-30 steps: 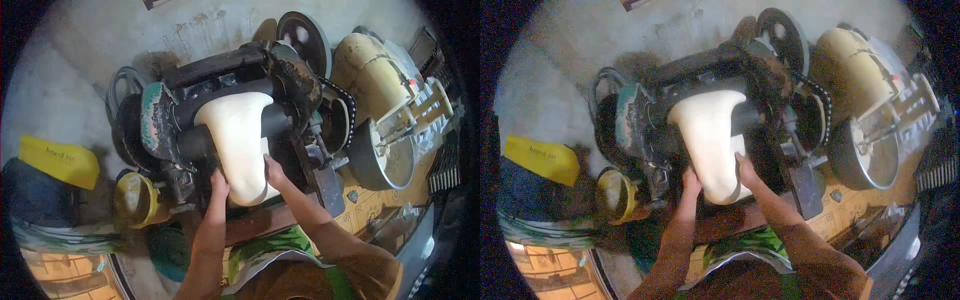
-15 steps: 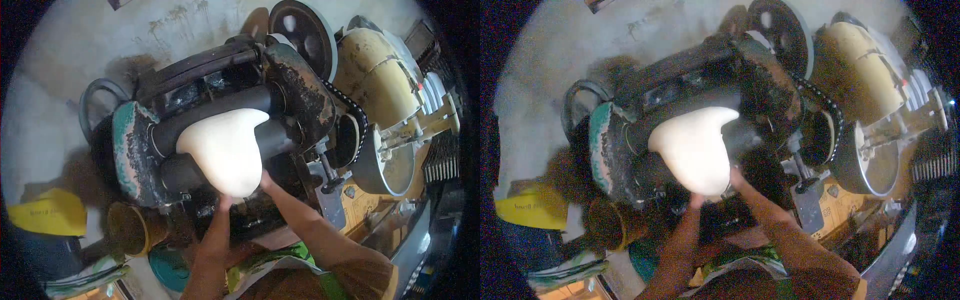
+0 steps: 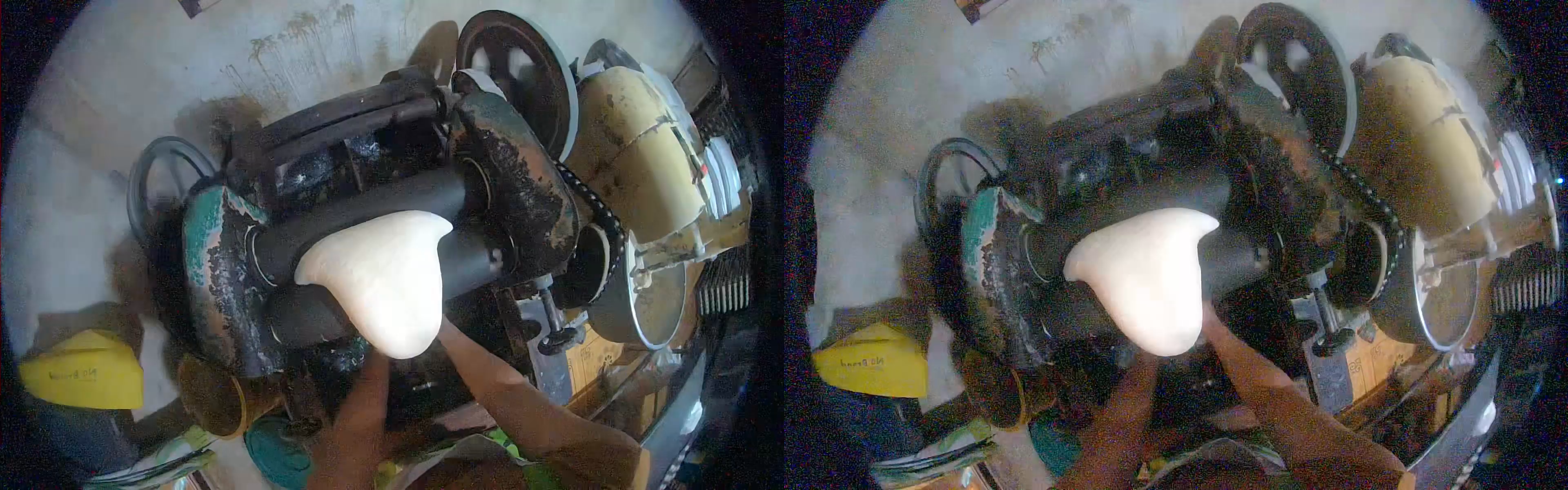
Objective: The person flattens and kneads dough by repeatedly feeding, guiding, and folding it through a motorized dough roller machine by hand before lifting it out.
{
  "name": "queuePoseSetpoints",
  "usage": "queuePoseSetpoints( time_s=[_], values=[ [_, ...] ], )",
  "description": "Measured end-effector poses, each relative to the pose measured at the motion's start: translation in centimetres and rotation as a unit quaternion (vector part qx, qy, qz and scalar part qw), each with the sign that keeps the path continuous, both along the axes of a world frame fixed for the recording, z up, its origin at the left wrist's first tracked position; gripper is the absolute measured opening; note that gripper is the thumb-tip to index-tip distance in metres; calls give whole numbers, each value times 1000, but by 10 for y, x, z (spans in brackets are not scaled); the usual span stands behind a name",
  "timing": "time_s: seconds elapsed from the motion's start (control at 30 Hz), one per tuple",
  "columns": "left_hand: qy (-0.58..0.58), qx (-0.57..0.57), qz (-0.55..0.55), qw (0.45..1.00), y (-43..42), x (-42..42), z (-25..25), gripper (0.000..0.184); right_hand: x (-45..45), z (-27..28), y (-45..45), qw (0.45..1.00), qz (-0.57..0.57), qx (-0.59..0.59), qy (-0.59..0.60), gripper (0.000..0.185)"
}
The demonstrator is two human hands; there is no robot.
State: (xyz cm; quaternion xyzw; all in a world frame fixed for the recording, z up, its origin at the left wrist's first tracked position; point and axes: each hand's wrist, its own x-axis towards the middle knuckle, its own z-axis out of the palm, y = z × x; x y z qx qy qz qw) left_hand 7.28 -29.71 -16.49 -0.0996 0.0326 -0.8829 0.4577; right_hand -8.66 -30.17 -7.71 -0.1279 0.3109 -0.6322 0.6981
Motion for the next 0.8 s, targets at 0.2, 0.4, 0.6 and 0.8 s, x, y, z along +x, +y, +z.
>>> queuePoseSetpoints(
  time_s=[0.2,0.4,0.6,0.8],
  values=[
    [175,-142,-153,962,-32,8,-57,75,3,23,-3,935,135,66,-321,54],
    [138,-69,-65,986,-88,-4,-81,75,11,-6,6,816,52,-193,543,52],
    [93,7,40,995,-87,26,-100,74,2,-40,-15,944,104,-28,312,49],
    [34,74,159,984,-68,51,-124,74,-17,-80,-50,977,157,135,43,47]
  ],
)
